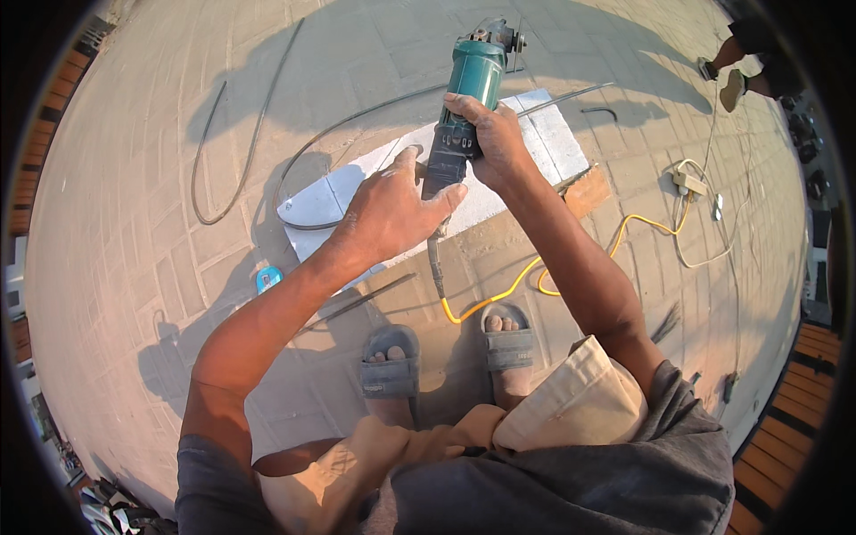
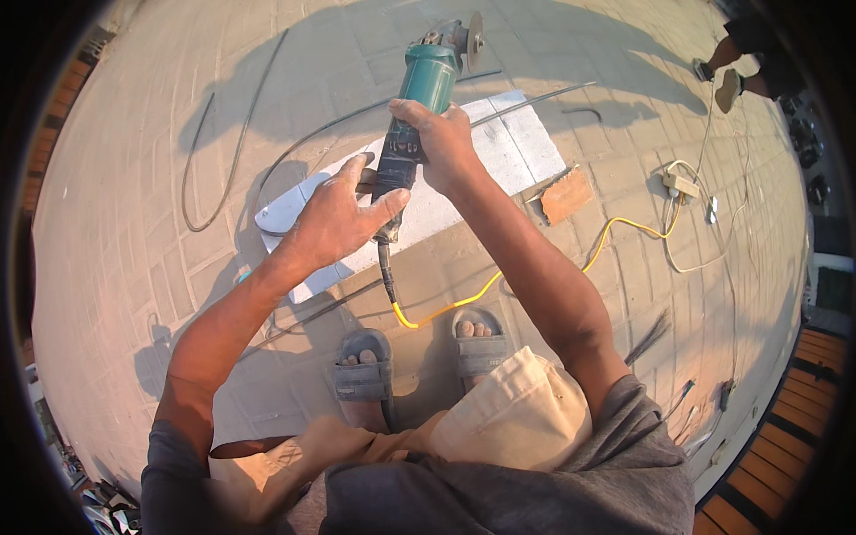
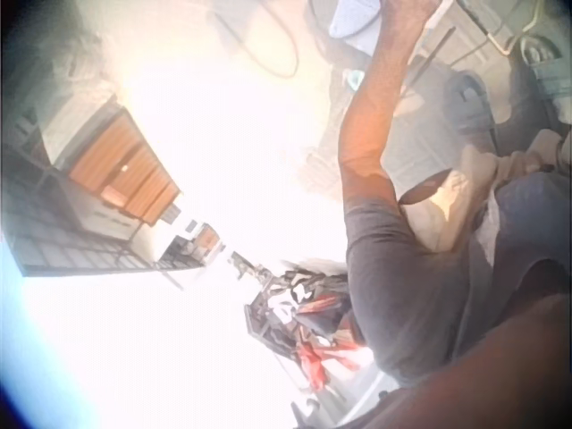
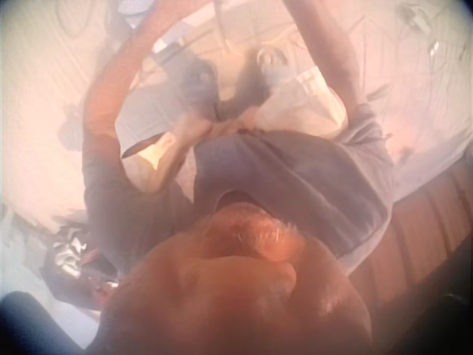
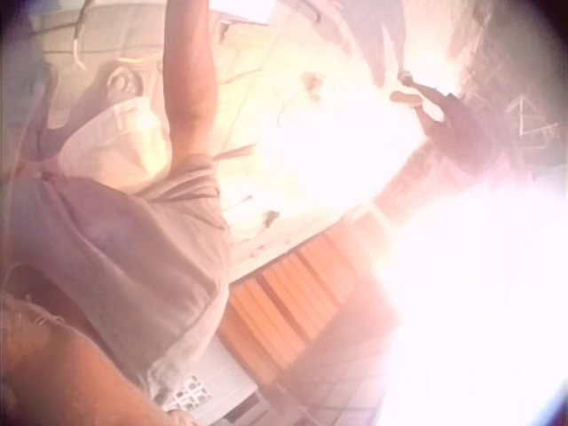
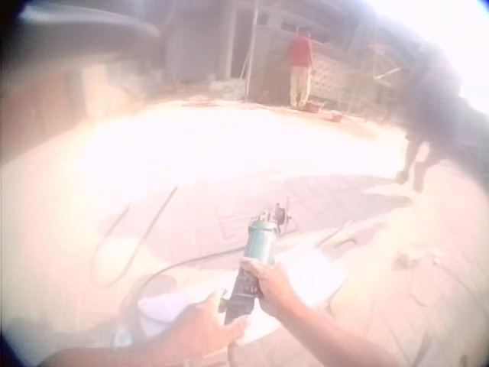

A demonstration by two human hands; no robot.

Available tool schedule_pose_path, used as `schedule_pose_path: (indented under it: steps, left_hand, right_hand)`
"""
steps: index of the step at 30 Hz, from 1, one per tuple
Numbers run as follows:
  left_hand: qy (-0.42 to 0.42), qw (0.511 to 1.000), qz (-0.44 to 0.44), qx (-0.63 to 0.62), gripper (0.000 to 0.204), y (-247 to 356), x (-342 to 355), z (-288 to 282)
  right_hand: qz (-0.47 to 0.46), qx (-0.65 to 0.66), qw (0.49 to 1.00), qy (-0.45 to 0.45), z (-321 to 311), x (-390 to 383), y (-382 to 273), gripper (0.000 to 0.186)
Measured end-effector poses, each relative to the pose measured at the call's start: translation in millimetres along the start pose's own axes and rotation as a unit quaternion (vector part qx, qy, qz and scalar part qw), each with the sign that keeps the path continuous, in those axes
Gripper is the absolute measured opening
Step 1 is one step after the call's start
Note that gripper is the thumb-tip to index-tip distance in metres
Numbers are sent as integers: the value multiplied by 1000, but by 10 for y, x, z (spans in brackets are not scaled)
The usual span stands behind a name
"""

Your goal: The person uses an angle grinder to cut several long metal rods into shorter pieces on a tiled outdoor surface. They repeatedly pick up rods, position them on a white board, cut them, and then bend the cut pieces by hand.

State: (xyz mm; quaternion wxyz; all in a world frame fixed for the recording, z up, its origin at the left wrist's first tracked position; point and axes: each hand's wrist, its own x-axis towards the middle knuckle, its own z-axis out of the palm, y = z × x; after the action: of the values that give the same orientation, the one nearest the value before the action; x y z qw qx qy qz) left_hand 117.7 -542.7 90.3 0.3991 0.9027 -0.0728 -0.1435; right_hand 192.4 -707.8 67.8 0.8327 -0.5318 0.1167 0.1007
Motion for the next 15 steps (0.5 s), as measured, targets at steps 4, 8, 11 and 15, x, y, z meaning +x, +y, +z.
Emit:
schedule_pose_path:
  steps: [4,8,11,15]
  left_hand:
    - [-7,999,-32,17,45,292,128,172]
    - [22,1000,-4,5,39,389,195,253]
    - [53,998,33,29,37,278,290,389]
    - [83,987,69,121,36,249,330,500]
  right_hand:
    - [-70,-16,996,51,-90,14,-41,28]
    - [-95,5,993,75,-176,-34,-97,26]
    - [-97,-8,989,112,-235,36,-9,45]
    - [-102,-7,989,110,-280,21,4,55]
